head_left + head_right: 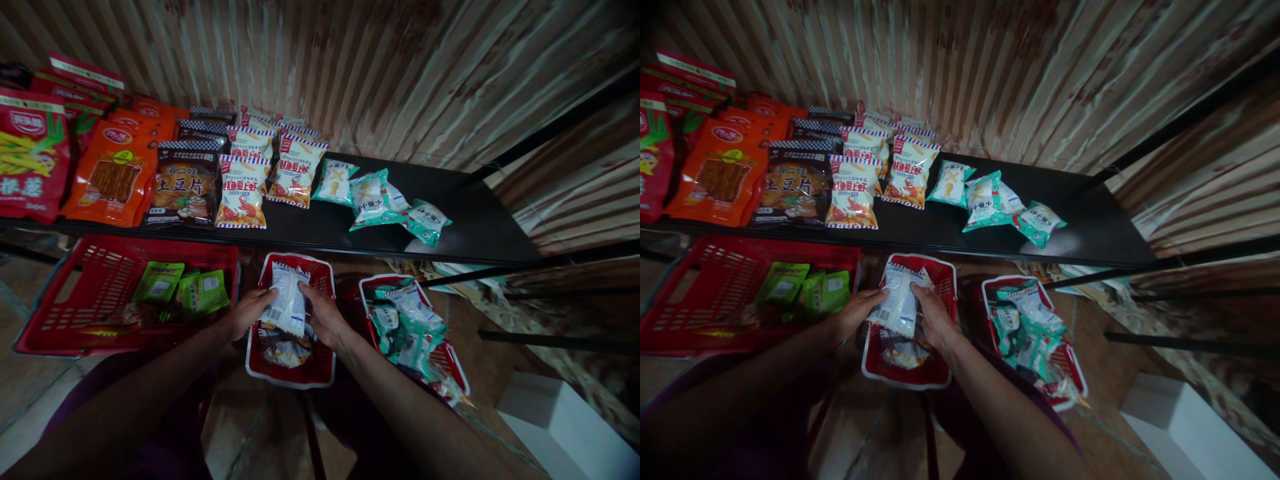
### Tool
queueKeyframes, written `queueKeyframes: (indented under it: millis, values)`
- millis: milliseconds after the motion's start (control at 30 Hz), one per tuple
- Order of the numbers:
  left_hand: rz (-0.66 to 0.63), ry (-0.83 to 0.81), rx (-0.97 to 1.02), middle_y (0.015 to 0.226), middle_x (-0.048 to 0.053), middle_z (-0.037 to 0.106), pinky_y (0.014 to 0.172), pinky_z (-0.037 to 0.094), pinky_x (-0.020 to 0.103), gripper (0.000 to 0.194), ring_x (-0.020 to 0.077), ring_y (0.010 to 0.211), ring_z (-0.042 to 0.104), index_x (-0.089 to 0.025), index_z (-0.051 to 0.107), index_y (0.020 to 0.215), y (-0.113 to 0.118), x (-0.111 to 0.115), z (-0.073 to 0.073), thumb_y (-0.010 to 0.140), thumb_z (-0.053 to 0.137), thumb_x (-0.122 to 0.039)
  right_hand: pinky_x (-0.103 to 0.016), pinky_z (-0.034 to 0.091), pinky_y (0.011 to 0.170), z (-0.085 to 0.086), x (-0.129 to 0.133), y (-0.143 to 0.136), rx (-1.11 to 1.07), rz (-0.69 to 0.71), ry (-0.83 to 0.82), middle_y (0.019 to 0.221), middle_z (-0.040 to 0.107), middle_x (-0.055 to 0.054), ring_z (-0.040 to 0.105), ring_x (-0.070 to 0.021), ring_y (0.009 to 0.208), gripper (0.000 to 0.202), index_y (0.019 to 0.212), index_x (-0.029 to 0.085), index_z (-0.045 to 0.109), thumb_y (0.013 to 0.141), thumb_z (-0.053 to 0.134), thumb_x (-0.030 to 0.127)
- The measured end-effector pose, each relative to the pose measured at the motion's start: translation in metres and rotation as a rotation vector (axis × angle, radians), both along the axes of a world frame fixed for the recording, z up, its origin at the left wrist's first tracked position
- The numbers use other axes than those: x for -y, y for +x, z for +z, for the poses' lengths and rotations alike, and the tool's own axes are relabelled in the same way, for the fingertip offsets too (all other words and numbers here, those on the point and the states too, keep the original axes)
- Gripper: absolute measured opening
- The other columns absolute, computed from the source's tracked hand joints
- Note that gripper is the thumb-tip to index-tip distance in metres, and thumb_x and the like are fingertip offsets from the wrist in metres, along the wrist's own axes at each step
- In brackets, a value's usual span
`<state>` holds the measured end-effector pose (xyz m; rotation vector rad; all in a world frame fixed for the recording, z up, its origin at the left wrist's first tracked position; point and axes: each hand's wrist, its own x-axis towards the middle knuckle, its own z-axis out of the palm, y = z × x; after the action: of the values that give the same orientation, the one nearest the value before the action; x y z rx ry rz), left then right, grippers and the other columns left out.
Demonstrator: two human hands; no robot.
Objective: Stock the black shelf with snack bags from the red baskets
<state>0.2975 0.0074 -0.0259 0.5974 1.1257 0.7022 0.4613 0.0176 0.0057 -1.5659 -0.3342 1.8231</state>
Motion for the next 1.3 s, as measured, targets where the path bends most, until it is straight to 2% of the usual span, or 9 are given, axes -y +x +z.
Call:
queueKeyframes:
  millis: [233,467,667,900,1133,1300]
  values:
    - [0.125,-0.127,0.088,0.074,0.01,0.072,0.069,0.05,0.032,0.034,0.0201,0.065,0.066,-0.01,0.068,0.082,0.001,-0.003,0.001,0.069,0.068,-0.041,-0.024,0.048,0.056,0.005,0.001,0.0,0.021,0.007,-0.012,0.071,0.067,0.0,0.06,-0.0128,0.062,0.019,0.078,0.017,0.061,0.067,0.071,0.029]
    - [0.224,-0.178,0.144,0.075,0.009,0.071,0.069,0.054,0.034,0.023,0.0194,0.068,0.067,-0.008,0.065,0.087,0.001,-0.006,0.002,0.078,0.061,-0.029,-0.027,0.054,0.065,0.006,0.004,0.003,0.009,0.079,-0.043,0.083,0.069,-0.002,0.064,-0.0132,0.072,0.031,0.091,0.018,0.059,0.064,0.074,0.019]
    - [0.247,-0.194,0.132,0.079,0.01,0.072,0.069,0.055,0.034,0.023,0.0194,0.07,0.068,-0.008,0.063,0.091,0.0,-0.008,0.003,0.083,0.056,-0.028,-0.023,0.053,0.061,0.011,0.006,0.0,0.018,0.088,-0.055,0.068,0.067,0.001,0.063,-0.0102,0.059,0.044,0.1,0.018,0.058,0.061,0.073,0.007]
    - [0.279,-0.21,0.115,0.079,0.01,0.071,0.069,0.055,0.033,0.02,0.019,0.07,0.068,-0.009,0.064,0.09,-0.001,-0.008,0.006,0.083,0.057,-0.026,-0.021,0.052,0.062,0.01,0.007,-0.001,-0.03,0.077,-0.012,0.067,0.067,0.003,0.063,-0.0103,0.061,0.046,0.097,0.019,0.061,0.056,0.071,0.002]
    - [0.271,-0.226,0.124,0.076,0.008,0.071,0.068,0.053,0.031,0.02,0.0181,0.068,0.067,-0.011,0.065,0.086,0.001,-0.009,0.01,0.081,0.058,-0.029,-0.021,0.05,0.061,0.004,0.009,-0.001,-0.043,0.122,0.043,0.072,0.067,0.002,0.062,-0.0102,0.063,0.037,0.087,0.018,0.063,0.052,0.071,0.007]
    - [0.254,-0.186,0.144,0.08,0.008,0.072,0.07,0.053,0.031,0.025,0.02,0.075,0.067,-0.011,0.065,0.093,0.0,-0.008,0.009,0.078,0.062,-0.032,-0.024,0.049,0.064,0.003,0.012,0.001,0.011,0.174,0.138,0.072,0.066,0.002,0.06,-0.0121,0.063,0.04,0.091,0.018,0.062,0.053,0.072,0.015]
